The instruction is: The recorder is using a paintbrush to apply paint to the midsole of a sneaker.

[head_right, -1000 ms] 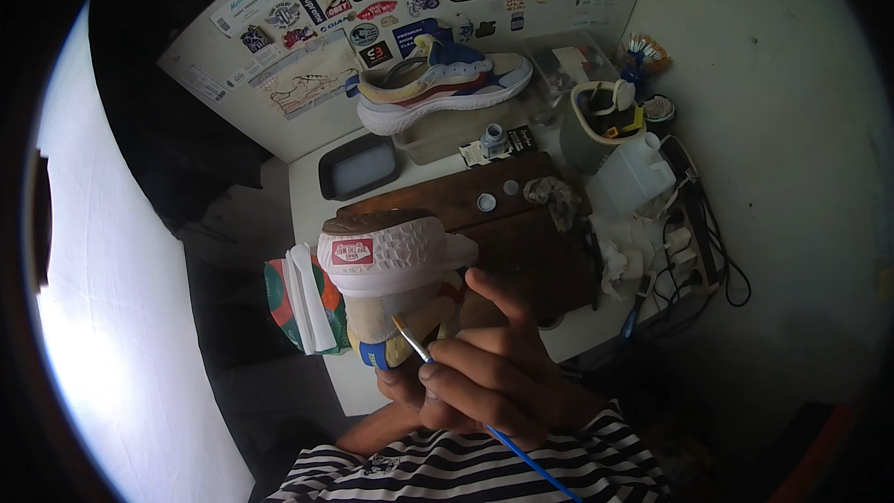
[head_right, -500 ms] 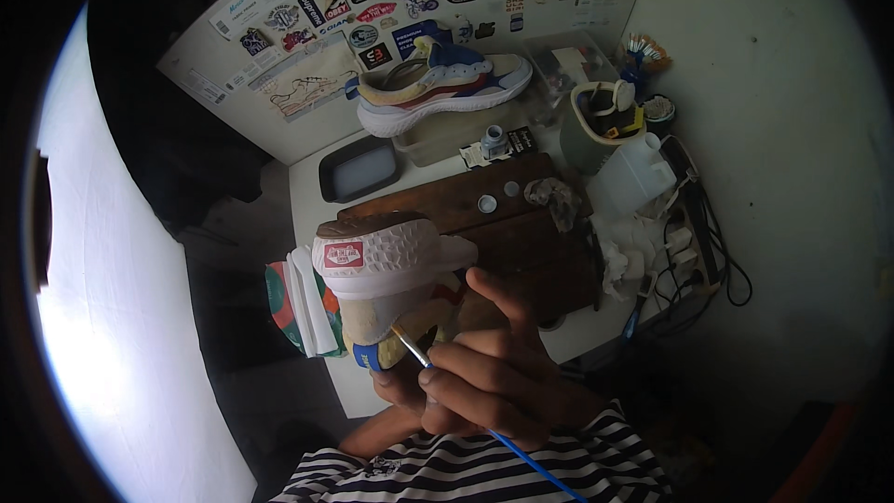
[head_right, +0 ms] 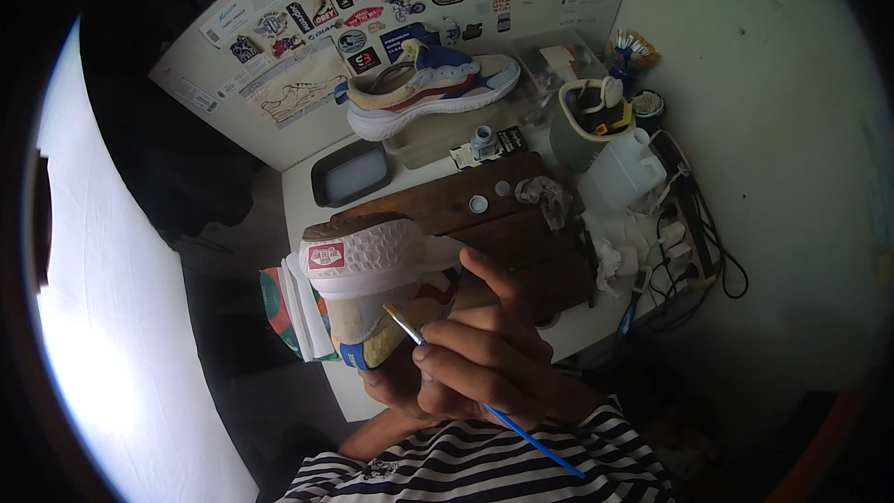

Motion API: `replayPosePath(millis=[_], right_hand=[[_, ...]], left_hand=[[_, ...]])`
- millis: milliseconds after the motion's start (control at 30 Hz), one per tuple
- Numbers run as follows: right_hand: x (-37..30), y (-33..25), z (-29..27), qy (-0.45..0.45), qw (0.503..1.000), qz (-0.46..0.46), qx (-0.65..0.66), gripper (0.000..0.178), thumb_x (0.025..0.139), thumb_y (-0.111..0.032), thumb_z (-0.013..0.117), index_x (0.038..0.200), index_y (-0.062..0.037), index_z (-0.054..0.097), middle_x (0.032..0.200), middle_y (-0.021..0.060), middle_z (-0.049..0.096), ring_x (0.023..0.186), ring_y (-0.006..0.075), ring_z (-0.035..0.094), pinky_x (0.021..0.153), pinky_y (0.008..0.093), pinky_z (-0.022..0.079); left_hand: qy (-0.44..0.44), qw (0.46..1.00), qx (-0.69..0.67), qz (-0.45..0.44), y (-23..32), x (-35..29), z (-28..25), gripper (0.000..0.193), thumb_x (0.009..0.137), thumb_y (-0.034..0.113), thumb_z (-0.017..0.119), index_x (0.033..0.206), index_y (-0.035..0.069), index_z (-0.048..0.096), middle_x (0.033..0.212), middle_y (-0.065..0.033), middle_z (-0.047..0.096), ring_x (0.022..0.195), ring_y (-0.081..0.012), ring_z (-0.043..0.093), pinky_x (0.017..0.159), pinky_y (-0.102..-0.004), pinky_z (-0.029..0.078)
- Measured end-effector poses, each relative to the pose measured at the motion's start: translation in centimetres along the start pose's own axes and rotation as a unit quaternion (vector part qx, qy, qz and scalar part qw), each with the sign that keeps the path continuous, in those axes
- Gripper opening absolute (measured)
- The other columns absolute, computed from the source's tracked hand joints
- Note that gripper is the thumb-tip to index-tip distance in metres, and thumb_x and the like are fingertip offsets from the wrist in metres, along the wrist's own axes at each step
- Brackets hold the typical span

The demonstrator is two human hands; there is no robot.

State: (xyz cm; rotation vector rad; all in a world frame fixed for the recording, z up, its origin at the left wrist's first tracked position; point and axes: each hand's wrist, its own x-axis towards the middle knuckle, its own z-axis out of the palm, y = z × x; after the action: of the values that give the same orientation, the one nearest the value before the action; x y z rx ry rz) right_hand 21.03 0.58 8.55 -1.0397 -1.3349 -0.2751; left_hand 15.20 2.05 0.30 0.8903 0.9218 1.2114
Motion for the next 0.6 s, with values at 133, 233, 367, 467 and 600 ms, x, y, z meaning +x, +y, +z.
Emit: replayPosePath(millis=[133,233,367,467,600], right_hand=[[0.4,-0.4,0.5,-0.016,1.000,-0.003,0.018,0.008,0.084,-0.007,0.064,0.090,-0.0026,0.061,0.072,0.0112,0.065,0.061,0.0185,0.062,0.097,0.0675,0.046],[0.1,-0.2,0.1,-0.029,0.999,-0.004,0.027,0.008,0.084,-0.007,0.064,0.090,-0.0019,0.060,0.073,0.0116,0.065,0.061,0.0189,0.062,0.097,0.0676,0.046],[1.0,-0.2,-0.4,-0.025,0.999,0.007,0.031,0.010,0.083,-0.007,0.065,0.089,-0.0010,0.060,0.073,0.0125,0.065,0.061,0.0196,0.061,0.097,0.0677,0.046],[0.3,0.7,-0.2,-0.014,0.999,0.003,0.032,0.012,0.082,-0.007,0.065,0.091,-0.0008,0.059,0.074,0.0127,0.065,0.061,0.0200,0.061,0.097,0.0679,0.045],[0.4,0.2,0.1,-0.005,0.999,0.007,0.047,0.012,0.082,-0.006,0.064,0.092,-0.0007,0.059,0.073,0.0132,0.064,0.061,0.0202,0.061,0.097,0.0681,0.046]], left_hand=[[0.029,0.999,-0.005,0.029,0.9,-0.3,-0.7,0.074,0.097,0.057,0.037,0.132,-0.008,0.044,0.117,-0.0196,0.058,0.093,-0.0260,0.058,0.074,-0.0338,0.046],[0.040,0.998,-0.014,0.039,0.7,-0.6,-1.1,0.074,0.097,0.057,0.037,0.131,-0.009,0.044,0.116,-0.0198,0.058,0.091,-0.0259,0.058,0.072,-0.0332,0.047],[0.055,0.997,-0.023,0.056,2.1,-0.3,-4.6,0.075,0.097,0.057,0.037,0.131,-0.010,0.044,0.115,-0.0200,0.059,0.089,-0.0257,0.059,0.070,-0.0325,0.047],[0.063,0.995,-0.033,0.066,1.4,-0.6,-4.0,0.075,0.097,0.057,0.036,0.130,-0.010,0.044,0.115,-0.0202,0.059,0.088,-0.0256,0.059,0.069,-0.0319,0.047],[0.083,0.992,-0.042,0.085,1.5,0.0,-3.9,0.076,0.097,0.057,0.036,0.129,-0.011,0.045,0.113,-0.0204,0.059,0.086,-0.0255,0.060,0.067,-0.0311,0.048]])
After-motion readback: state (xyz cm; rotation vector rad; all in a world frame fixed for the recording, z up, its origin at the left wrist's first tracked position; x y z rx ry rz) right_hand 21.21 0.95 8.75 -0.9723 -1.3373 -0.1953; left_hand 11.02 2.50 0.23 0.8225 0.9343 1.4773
